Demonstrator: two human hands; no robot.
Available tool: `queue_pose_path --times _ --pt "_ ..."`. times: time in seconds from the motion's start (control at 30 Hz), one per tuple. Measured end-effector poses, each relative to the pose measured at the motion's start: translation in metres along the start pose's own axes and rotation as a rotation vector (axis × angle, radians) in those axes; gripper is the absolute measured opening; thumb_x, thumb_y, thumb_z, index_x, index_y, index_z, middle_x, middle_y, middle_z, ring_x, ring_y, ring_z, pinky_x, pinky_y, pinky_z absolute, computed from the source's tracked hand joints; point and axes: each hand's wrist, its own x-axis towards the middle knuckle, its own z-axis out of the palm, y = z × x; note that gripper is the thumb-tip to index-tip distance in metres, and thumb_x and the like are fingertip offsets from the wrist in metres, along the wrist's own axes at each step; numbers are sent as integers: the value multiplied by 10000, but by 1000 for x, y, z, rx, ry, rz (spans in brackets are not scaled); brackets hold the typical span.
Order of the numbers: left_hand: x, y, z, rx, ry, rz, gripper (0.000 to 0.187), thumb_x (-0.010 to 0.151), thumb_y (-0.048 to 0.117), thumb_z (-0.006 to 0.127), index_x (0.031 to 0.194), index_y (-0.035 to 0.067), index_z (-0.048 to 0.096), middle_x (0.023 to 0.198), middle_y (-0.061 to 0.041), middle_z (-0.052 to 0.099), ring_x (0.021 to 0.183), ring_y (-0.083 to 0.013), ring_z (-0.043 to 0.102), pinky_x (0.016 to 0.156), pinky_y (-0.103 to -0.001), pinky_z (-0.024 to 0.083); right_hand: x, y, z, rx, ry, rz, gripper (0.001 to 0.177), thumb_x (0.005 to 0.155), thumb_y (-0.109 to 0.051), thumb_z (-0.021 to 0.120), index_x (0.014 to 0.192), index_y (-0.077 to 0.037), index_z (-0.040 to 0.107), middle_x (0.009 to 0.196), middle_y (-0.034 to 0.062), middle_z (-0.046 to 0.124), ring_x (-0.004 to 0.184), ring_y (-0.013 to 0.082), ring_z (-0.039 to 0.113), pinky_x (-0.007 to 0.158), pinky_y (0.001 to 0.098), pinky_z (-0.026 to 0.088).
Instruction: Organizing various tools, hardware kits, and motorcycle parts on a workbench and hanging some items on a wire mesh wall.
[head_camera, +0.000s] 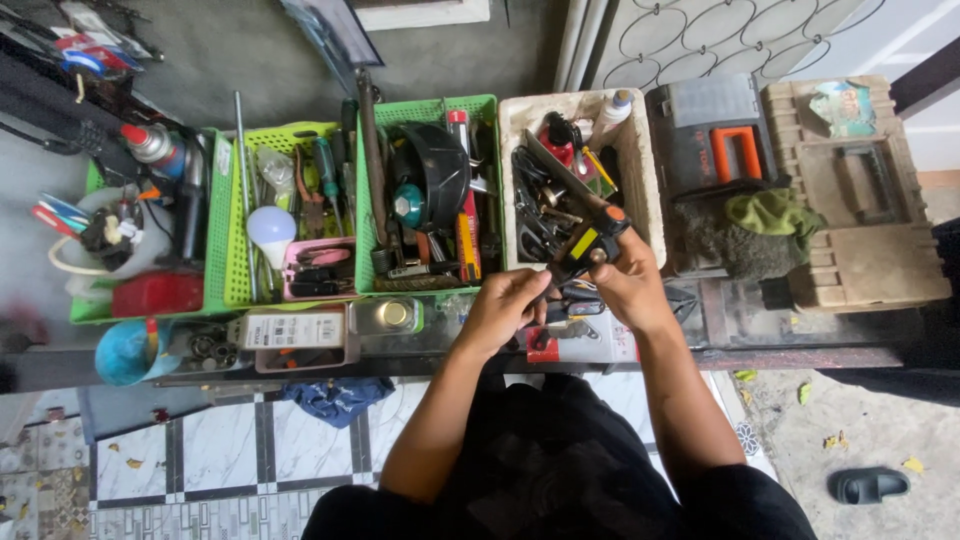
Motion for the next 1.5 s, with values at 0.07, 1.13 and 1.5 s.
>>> queue_pose_path --times 0.07,1.13,1.5 --pt "-5 7 -2 7 -5 -9 296 1064 284 609 969 24 714 742 -34 684 568 -66 612 463 -180 384 -4 5 -7 -46 13 3 981 854 -352 881 1637 -7 401 1321 87 646 1117 182 615 987 338 488" --pt "3 9 -32 -333 -407 112 642 1057 633 509 1193 11 583 816 43 534 586 -28 383 544 -213 367 4 37 -5 13 -192 102 543 911 -131 834 1381 -9 592 1293 118 674 1161 208 655 1033 388 520" --pt "10 37 -26 -39 -115 -3 528 957 486 683 1084 -25 728 919 -120 784 543 -59 577 488 -217 468 13 19 -2 180 -97 124 293 1033 -180 680 1263 -22 589 1201 142 697 1045 238 680 898 414 562"
